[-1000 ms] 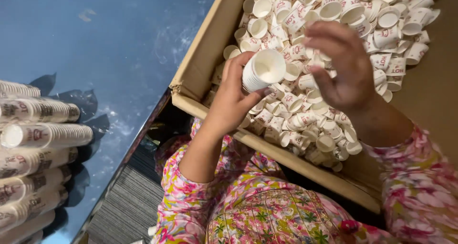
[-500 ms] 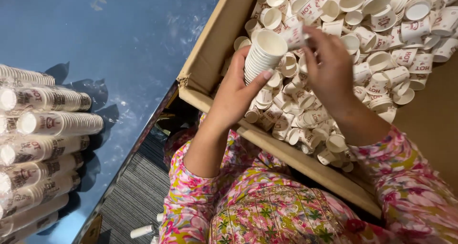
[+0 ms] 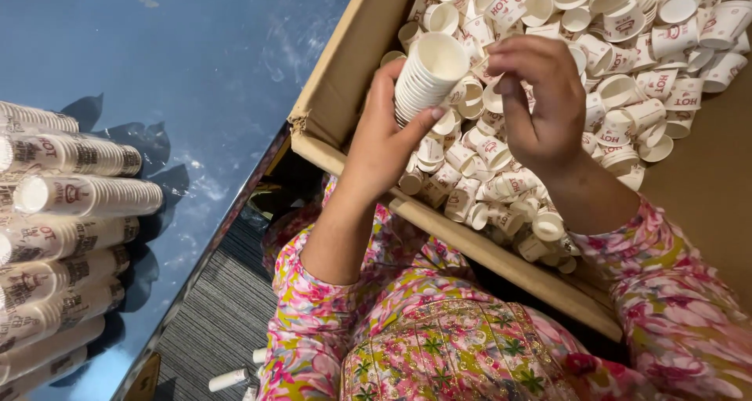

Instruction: The recorder is picking up small paper cups from boxes and the floor, stacking them, and organizing them on a blue table for packaging.

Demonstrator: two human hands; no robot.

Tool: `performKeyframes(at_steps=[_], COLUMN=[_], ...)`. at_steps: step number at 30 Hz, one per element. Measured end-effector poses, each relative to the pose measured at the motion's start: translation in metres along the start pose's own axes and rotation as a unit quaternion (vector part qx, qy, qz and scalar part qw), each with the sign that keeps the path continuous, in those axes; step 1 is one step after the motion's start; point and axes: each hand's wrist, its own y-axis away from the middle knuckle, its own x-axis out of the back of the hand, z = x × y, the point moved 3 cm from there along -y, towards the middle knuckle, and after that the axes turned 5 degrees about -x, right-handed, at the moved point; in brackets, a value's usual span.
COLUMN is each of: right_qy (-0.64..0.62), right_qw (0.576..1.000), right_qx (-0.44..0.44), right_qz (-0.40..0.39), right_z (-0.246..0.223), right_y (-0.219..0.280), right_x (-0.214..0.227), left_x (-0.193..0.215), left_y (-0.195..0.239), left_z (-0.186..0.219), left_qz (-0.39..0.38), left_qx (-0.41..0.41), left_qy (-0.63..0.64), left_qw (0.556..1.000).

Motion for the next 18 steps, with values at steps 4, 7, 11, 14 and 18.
performKeyframes(at_steps=[4, 7, 11, 14, 18], right_qy=[0.093, 0.02, 0.017, 0.106, -0.06], right_qw=[0.961, 0.902, 0.861, 0.979, 0.982], right_qx=[-0.187, -0.361, -0.452, -0.175, -0.073], right_qz=[-0.182, -0.234, -0.233, -0.011, 0.161], right_z=[0.051, 0.055, 0.078, 0.058, 0.022], right_y=[0.029, 0.044, 0.051, 0.021, 0.005], right_x=[-0.059, -0.09, -0.083, -0.039, 0.013], left_x=[0.002, 0.003, 0.002, 0.002, 0.001], left_y=[0.0, 0.001, 0.0, -0.001, -0.003], left_z=[0.0, -0.001, 0.001, 0.004, 0.01], left_qz=[0.054, 0.048, 0.043, 0.045, 0.017], left_qx=[0.021, 0.015, 0.017, 0.038, 0.052], left_qy=[0.076, 0.05, 0.02, -0.009, -0.072], left_qw=[0.995, 0.997, 0.999, 0.998, 0.996])
